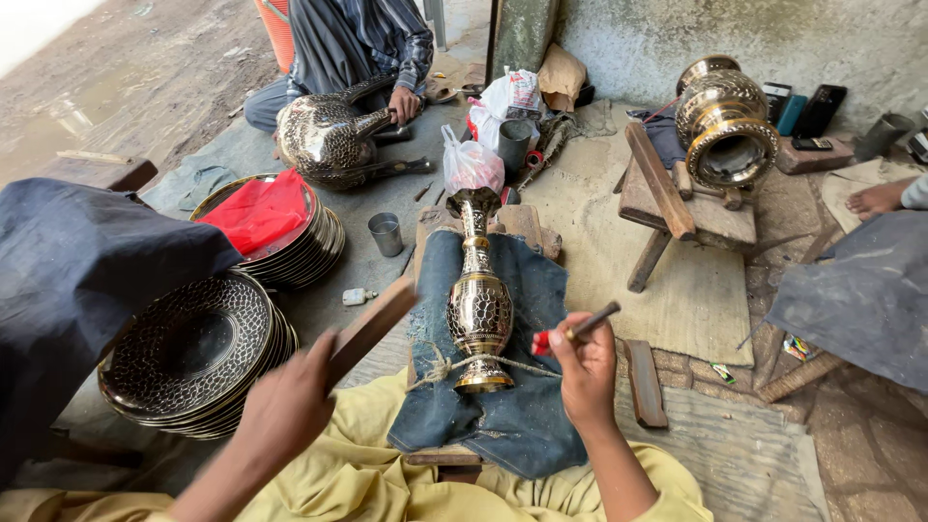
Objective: The person sits on the floor and uses a hammer and chisel to create a textured pattern on a brass vase. They repeatedly strike the chisel against the vase surface, rotating the vase to cover different areas.
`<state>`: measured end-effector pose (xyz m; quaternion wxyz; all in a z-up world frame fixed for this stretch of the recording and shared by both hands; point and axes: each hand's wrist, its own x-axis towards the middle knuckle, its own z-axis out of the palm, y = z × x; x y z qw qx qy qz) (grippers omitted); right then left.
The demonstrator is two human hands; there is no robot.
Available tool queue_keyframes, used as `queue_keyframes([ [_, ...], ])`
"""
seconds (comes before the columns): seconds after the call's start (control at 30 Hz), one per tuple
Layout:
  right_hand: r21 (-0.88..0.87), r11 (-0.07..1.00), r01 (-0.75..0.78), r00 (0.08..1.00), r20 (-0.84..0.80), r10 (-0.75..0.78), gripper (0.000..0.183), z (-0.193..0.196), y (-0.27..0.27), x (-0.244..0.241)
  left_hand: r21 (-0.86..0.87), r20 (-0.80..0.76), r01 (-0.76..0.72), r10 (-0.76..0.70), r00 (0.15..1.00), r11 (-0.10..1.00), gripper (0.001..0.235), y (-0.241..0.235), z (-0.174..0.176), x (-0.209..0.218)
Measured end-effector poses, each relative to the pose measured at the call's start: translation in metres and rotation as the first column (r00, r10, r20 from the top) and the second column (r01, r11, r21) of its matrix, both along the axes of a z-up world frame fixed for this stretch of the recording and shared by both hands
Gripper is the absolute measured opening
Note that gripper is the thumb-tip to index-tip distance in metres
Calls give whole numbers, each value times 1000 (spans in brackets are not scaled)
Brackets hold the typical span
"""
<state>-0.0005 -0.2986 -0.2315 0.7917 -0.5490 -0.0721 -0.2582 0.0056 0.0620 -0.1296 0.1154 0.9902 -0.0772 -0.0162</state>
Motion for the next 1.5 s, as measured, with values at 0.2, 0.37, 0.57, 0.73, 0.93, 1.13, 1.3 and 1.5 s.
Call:
queue_keyframes([
  [0.2,-680,731,54,973,-129,-192,18,2,27,-45,-247,-141,10,-46,989,969,47,-19,-71,-30],
  [0.37,-791,583,183,972,57,-227,29,24,42,-53,-285,521,643,-448,726,711,27,-111,-33,-21],
  [0.57,-806,497,322,934,182,-308,26,27,48,-52,38,373,608,-576,728,793,15,-150,-27,-33],
  [0.73,-878,247,411,909,374,-184,23,52,48,-49,-211,471,520,-380,796,828,19,-127,-52,-28],
  [0.93,-956,68,286,958,287,6,20,80,56,-45,-457,488,442,-197,850,772,32,-110,-69,-27],
  [1.13,-765,515,-387,888,-459,-14,32,102,-5,-31,-521,83,-45,103,991,852,20,-38,-119,-42],
  [1.3,-684,644,-343,897,-442,9,27,108,-23,-15,-287,-250,98,-173,953,953,91,-23,-198,-79],
  [1.5,-355,793,-496,800,-542,258,37,119,10,18,-257,-417,-99,-18,909,961,79,-23,-236,-78],
])
